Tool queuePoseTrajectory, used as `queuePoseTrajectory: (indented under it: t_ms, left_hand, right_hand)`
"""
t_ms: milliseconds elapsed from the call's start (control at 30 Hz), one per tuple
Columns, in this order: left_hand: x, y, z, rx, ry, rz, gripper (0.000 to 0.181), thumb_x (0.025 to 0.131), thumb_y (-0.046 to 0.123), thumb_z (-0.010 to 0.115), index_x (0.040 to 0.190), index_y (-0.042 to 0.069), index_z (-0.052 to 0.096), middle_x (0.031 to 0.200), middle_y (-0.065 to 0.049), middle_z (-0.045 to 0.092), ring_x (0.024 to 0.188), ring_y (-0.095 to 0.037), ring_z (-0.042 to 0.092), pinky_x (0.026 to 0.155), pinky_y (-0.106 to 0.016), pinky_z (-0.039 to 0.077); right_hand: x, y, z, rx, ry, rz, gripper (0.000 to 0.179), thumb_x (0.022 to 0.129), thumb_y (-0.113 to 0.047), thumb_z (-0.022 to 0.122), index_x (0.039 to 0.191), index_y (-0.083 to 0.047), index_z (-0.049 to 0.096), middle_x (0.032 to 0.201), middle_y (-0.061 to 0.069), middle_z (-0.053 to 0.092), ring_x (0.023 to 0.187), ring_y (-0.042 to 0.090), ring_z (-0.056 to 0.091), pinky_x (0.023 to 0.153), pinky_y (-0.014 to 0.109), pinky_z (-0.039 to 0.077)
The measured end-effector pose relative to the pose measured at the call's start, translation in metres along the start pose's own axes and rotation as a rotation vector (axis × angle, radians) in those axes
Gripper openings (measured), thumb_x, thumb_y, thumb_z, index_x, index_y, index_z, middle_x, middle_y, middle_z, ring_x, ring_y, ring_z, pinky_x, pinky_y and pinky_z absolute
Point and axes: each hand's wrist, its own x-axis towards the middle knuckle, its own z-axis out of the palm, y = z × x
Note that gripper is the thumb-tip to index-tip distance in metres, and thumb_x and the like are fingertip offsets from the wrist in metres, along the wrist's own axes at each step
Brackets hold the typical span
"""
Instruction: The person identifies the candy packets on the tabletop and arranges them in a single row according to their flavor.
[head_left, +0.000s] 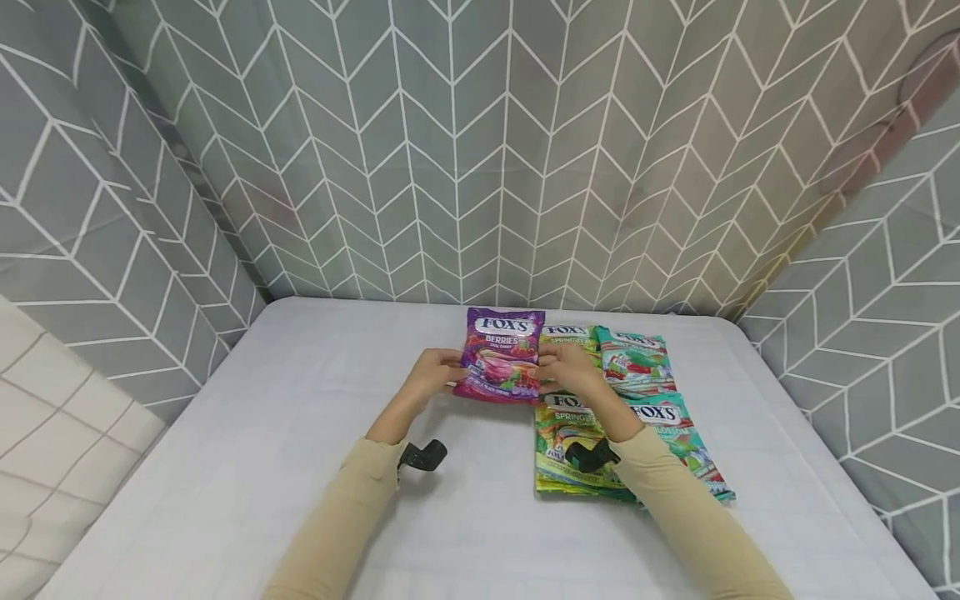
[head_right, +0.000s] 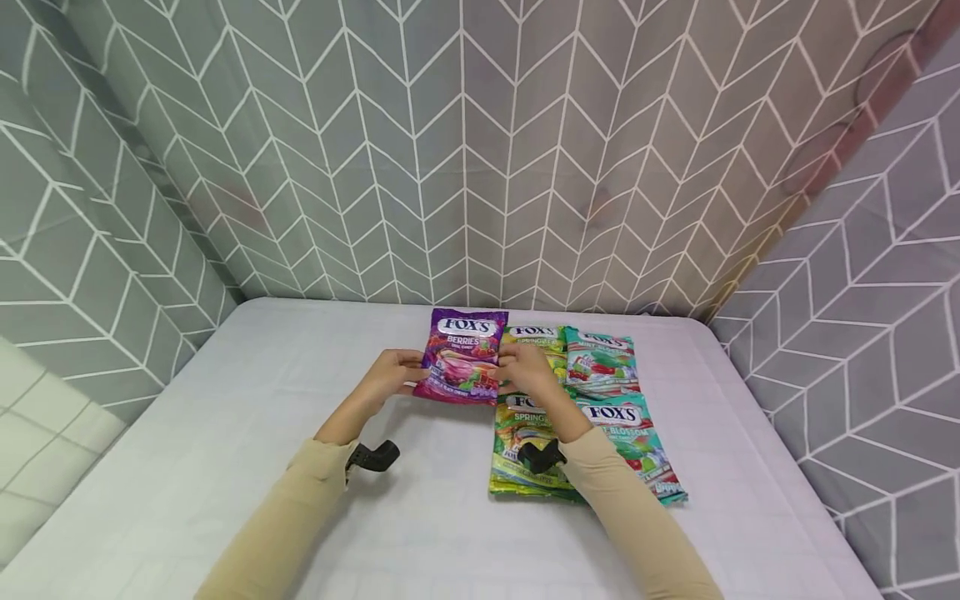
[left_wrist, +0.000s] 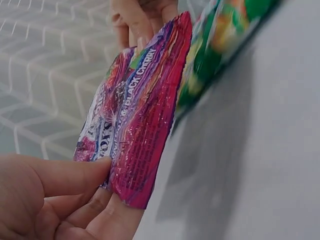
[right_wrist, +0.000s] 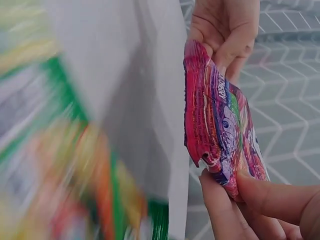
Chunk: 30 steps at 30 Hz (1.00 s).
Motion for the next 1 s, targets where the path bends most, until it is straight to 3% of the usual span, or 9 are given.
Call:
queuePoseTrajectory:
  t_ms: [67, 200, 300, 400, 767, 1000]
  left_hand:
    - [0.000, -0.005, -0.016, 0.015, 0.022, -0.014, 0.043, 0.089, 0.002, 0.062, 0.129, -0.012, 0.052, 0.123, -0.027, 0.058, 0.106, -0.036, 0.061, 0.081, -0.040, 0.054]
    - [-0.001, -0.013, -0.043, 0.033, 0.047, -0.043, 0.044, 0.091, 0.003, 0.060, 0.131, -0.013, 0.050, 0.126, -0.028, 0.055, 0.107, -0.037, 0.061, 0.084, -0.040, 0.053]
    - [0.001, -0.017, -0.057, 0.053, 0.075, -0.053, 0.043, 0.092, 0.003, 0.059, 0.131, -0.013, 0.050, 0.126, -0.028, 0.056, 0.106, -0.036, 0.060, 0.084, -0.039, 0.053]
    - [0.002, -0.021, -0.073, 0.090, 0.109, -0.056, 0.043, 0.092, 0.003, 0.057, 0.131, -0.014, 0.049, 0.126, -0.029, 0.055, 0.107, -0.037, 0.059, 0.083, -0.039, 0.053]
    - [-0.016, -0.036, -0.148, 0.156, 0.229, -0.093, 0.046, 0.092, 0.008, 0.058, 0.132, -0.012, 0.050, 0.126, -0.030, 0.054, 0.109, -0.037, 0.058, 0.088, -0.043, 0.051]
    - [-0.025, -0.052, -0.179, 0.151, 0.309, -0.177, 0.046, 0.096, 0.007, 0.053, 0.137, -0.010, 0.045, 0.137, -0.031, 0.044, 0.120, -0.040, 0.048, 0.098, -0.048, 0.043]
  right_hand:
    - [0.013, -0.005, 0.014, -0.008, -0.016, 0.000, 0.024, 0.092, 0.002, 0.062, 0.108, 0.016, 0.050, 0.071, 0.004, 0.038, 0.103, 0.034, 0.062, 0.079, 0.044, 0.054]
    - [0.035, -0.012, 0.040, -0.046, -0.010, -0.021, 0.014, 0.088, 0.006, 0.064, 0.094, 0.013, 0.055, 0.069, 0.007, 0.053, 0.090, 0.027, 0.066, 0.074, 0.042, 0.056]
    - [0.048, -0.017, 0.058, -0.088, 0.027, -0.034, 0.029, 0.086, 0.008, 0.065, 0.114, 0.013, 0.062, 0.092, 0.018, 0.068, 0.090, 0.030, 0.068, 0.073, 0.041, 0.056]
    - [0.059, -0.020, 0.077, -0.103, 0.055, -0.031, 0.034, 0.083, 0.010, 0.064, 0.117, 0.011, 0.062, 0.101, 0.022, 0.069, 0.090, 0.031, 0.068, 0.074, 0.040, 0.056]
    - [0.099, -0.024, 0.159, -0.027, 0.063, -0.051, 0.033, 0.082, 0.008, 0.067, 0.114, 0.011, 0.064, 0.098, 0.022, 0.070, 0.078, 0.031, 0.071, 0.064, 0.030, 0.057]
    - [0.110, -0.032, 0.205, -0.089, 0.104, -0.057, 0.029, 0.083, 0.000, 0.072, 0.111, 0.007, 0.068, 0.097, 0.016, 0.072, 0.072, 0.025, 0.071, 0.061, 0.025, 0.055]
